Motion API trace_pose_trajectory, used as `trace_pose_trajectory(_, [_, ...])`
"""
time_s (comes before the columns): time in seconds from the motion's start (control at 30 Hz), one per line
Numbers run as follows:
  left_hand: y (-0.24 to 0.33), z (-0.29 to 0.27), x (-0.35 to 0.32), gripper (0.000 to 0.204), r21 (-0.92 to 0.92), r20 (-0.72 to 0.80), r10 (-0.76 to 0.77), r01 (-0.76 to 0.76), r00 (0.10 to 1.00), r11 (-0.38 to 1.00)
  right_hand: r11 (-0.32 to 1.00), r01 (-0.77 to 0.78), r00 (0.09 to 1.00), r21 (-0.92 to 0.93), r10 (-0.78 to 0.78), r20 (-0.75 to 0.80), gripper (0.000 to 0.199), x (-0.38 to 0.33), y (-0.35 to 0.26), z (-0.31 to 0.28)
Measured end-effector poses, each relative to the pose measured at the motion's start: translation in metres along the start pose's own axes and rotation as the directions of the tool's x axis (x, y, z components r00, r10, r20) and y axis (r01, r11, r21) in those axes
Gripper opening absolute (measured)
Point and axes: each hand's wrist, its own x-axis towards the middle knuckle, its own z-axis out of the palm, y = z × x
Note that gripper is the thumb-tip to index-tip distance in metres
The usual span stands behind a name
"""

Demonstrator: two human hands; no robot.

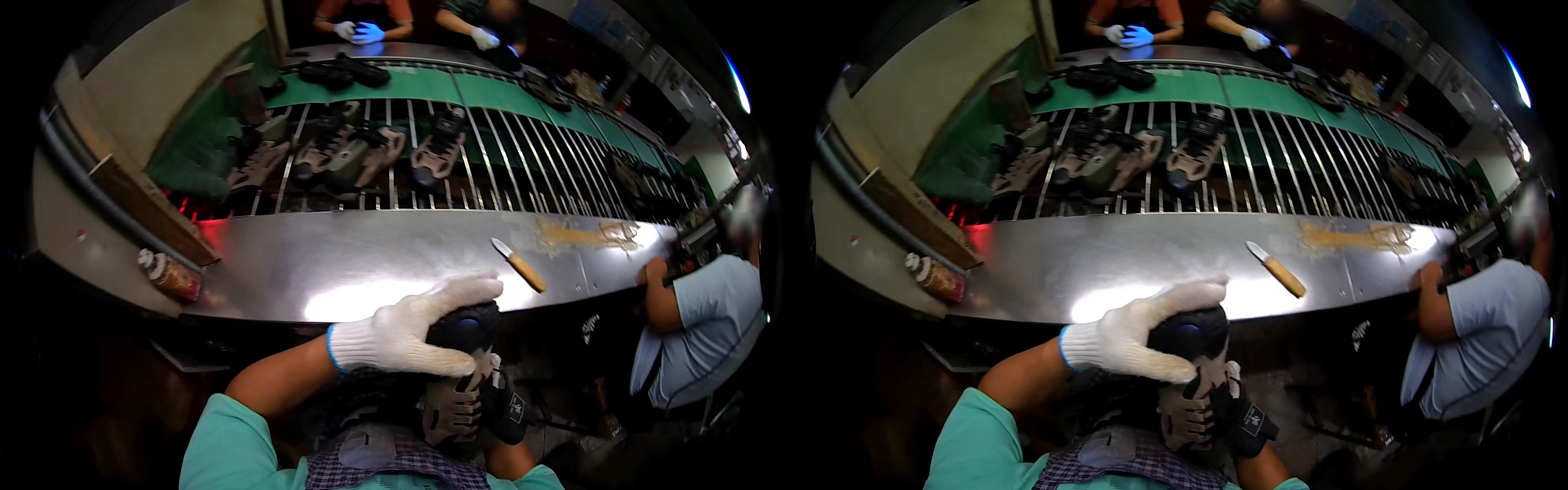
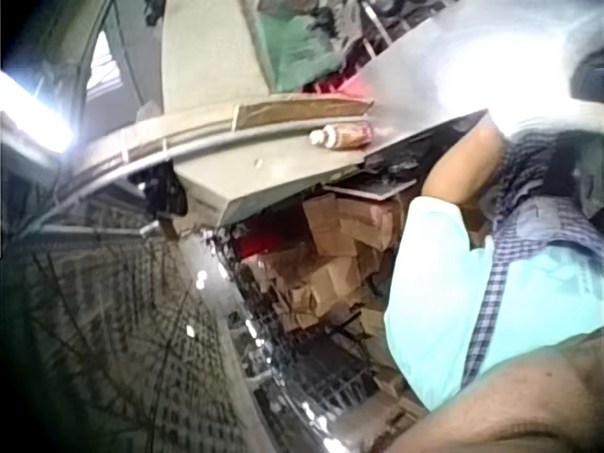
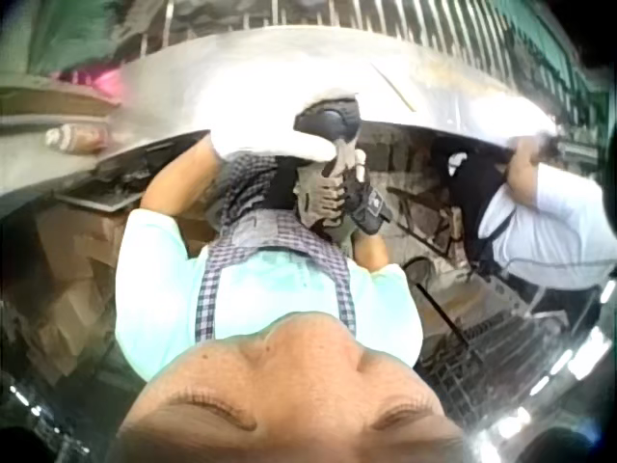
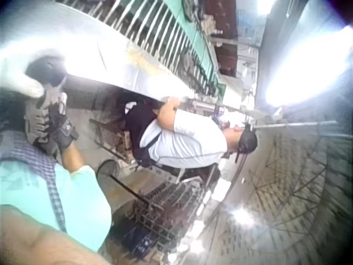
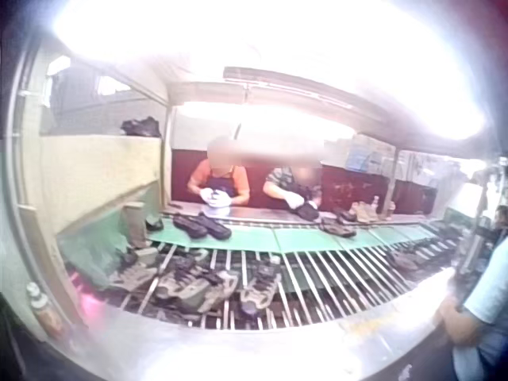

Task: The person picks up shoe soles and uppers from a conveyor belt, fits them together, and uses a handheld knife to trim excess material from the edges.

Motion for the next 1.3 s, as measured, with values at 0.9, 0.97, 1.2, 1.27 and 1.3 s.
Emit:
trace_pose_trajectory(0.9, [-0.068, -0.091, -0.084, 0.094, -0.035, -0.024, -0.556, 0.555, 0.831, 0.831, -0.821, 0.250, 0.788, -0.513, -0.135, 0.601, 0.056, 0.115, 0.025, 0.156])
trace_pose_trajectory(0.97, [-0.066, -0.093, -0.080, 0.094, -0.067, -0.015, -0.568, 0.566, 0.823, 0.822, -0.817, 0.210, 0.840, -0.538, -0.131, 0.526, 0.039, 0.140, 0.019, 0.162])
trace_pose_trajectory(1.2, [-0.074, -0.096, -0.080, 0.089, -0.040, -0.033, -0.605, 0.604, 0.795, 0.796, -0.609, -0.002, 0.993, -0.793, -0.097, 0.072, 0.036, 0.185, 0.008, 0.180])
trace_pose_trajectory(1.27, [-0.063, -0.098, -0.081, 0.083, 0.006, -0.043, -0.563, 0.564, 0.825, 0.826, -0.722, 0.086, 0.971, -0.687, -0.094, 0.221, 0.042, 0.145, 0.026, 0.219])
trace_pose_trajectory(1.3, [-0.062, -0.099, -0.082, 0.083, 0.030, -0.045, -0.540, 0.542, 0.840, 0.840, -0.697, 0.146, 0.956, -0.702, -0.084, 0.282, 0.050, 0.129, 0.021, 0.214])
